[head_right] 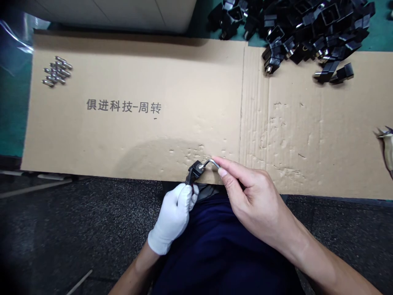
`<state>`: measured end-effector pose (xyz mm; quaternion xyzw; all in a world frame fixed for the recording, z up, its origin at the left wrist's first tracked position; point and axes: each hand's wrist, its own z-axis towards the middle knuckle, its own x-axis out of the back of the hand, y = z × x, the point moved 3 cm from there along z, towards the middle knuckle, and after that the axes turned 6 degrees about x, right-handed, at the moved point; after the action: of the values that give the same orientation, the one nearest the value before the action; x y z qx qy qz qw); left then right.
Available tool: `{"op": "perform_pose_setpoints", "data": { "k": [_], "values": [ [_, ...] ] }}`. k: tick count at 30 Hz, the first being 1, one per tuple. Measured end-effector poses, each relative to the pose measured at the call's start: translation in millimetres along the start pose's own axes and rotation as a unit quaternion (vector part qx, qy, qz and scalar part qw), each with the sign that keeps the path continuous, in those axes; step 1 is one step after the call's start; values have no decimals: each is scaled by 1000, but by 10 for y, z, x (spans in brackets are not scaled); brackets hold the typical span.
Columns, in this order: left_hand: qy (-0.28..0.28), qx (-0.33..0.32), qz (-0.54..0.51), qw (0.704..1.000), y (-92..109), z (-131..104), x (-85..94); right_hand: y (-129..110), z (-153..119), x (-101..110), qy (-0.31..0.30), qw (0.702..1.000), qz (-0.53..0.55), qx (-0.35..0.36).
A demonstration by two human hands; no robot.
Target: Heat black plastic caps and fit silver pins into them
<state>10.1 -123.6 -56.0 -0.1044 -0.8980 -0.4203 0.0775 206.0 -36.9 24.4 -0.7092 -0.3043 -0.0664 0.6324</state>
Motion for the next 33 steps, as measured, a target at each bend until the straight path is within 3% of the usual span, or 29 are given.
{"op": "perform_pose_setpoints", "data": {
  "k": [14, 33],
  "values": [
    [-5, -25, 42, 999, 31, 22, 57, -24, 71, 79, -34, 999, -20, -16],
    [-17, -9, 33, 999, 33, 19, 58, -8, 186, 148, -92, 995, -7, -36]
  ]
}}
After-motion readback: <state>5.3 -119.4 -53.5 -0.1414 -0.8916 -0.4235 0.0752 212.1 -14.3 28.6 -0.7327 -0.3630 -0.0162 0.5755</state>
